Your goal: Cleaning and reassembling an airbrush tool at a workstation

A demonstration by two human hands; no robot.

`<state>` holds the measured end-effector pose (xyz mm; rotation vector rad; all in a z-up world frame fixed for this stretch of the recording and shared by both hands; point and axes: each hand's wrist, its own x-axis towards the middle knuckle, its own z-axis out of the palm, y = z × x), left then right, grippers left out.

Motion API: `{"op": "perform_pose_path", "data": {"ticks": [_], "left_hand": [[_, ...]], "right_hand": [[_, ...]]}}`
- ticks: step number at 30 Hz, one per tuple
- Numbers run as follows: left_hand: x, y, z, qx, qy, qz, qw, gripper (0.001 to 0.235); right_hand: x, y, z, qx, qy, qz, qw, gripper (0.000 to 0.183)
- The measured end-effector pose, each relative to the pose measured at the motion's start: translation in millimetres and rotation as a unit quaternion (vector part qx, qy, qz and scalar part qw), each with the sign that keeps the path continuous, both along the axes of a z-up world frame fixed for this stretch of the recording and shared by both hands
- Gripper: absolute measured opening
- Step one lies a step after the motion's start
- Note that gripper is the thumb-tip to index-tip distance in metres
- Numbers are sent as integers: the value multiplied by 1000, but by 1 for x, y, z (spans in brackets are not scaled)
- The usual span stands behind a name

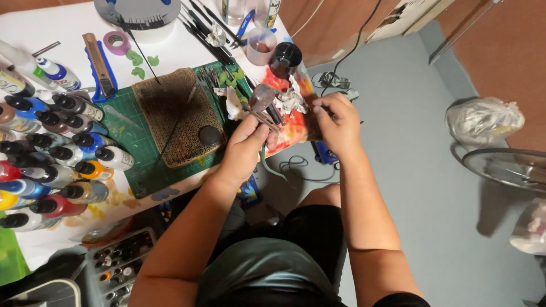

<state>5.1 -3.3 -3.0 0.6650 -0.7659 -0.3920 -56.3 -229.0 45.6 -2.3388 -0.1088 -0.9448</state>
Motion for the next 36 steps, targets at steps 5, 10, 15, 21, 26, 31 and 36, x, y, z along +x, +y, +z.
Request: {"op": "perform_pose_path", "data": {"ticks": [5,10,15,21,26,31,36], "left_hand": [[3,-1,-11,-2,18,-3,1000,20],[3,3,-12,-12,49,-22,998,19],[1,4,-11,-17,47,-28,998,19],[0,5,-4,-27,30,-28,999,21],[2,4,-11,-29,26,-29,999,19],[4,2,-24,-54,40,-44,997,20],[0,3,-15,-52,43,-39,997,20]], "right_hand": [[13,5,10,-35,27,22,999,14],[23,11,5,-58,40,31,997,20],[34,21,1,-118,20,26,992,10],[47,24,8,-85,9,63,994,8],[51,15,8,-26,23,98,995,13],[34,-31,-11,54,35,20,998,16],[18,-30,-16,47,43,-6,998,9]]}}
